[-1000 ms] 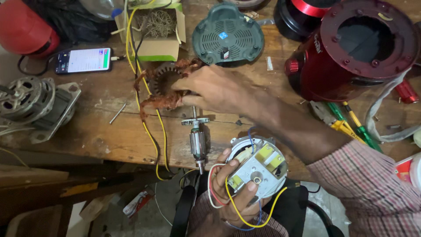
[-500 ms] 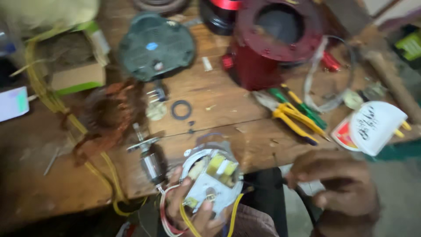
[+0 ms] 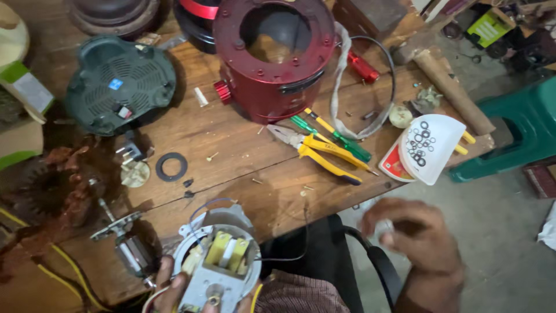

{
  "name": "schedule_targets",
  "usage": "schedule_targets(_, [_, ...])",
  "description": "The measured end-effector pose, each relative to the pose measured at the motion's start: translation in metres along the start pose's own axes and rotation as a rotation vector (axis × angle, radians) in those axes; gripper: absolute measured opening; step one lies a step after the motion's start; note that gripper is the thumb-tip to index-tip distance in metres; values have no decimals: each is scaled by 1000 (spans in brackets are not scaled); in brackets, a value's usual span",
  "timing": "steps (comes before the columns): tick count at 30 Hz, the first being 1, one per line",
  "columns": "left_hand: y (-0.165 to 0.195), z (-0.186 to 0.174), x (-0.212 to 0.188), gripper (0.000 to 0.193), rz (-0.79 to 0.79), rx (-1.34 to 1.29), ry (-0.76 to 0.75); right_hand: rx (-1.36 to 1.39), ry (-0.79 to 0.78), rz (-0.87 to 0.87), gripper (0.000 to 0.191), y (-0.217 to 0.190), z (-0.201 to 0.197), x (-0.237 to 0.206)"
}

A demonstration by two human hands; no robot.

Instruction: The person repairs an electrical appliance by manipulating wires and components on a workbench. They use a screwdriver to adjust parts and handle various tools and small components, including picking up items from the floor.

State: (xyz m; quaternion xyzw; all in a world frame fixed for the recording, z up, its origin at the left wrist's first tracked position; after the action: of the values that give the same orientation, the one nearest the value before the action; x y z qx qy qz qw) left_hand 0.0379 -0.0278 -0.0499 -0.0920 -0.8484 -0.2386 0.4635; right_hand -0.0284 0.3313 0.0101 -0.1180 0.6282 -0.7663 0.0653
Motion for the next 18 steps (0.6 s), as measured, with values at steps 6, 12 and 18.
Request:
schedule_targets(6, [-21,6,-7,72,-10,-22,15,-926,515,-119,30,-33,-41,50])
schedule_targets(12, [-21,7,10,71,46,5,37,-980,368,-328,33,-52,-72,122])
schedule_targets(18, [-21,7,19,69,85,60,60,-763,-26,-620,68,-61,-16,168])
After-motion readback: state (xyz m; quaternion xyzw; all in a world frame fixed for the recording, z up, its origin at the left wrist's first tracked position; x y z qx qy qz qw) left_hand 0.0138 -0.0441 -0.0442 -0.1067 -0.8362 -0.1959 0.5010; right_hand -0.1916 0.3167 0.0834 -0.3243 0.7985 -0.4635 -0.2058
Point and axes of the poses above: each hand's wrist, its own x-axis towards the middle knuckle, its own z-axis out of the palm, y = z × x, the point moved 3 cm from there along x, towards the middle knuckle, and after that the axes turned 11 degrees about x, right-handed, at the moved point
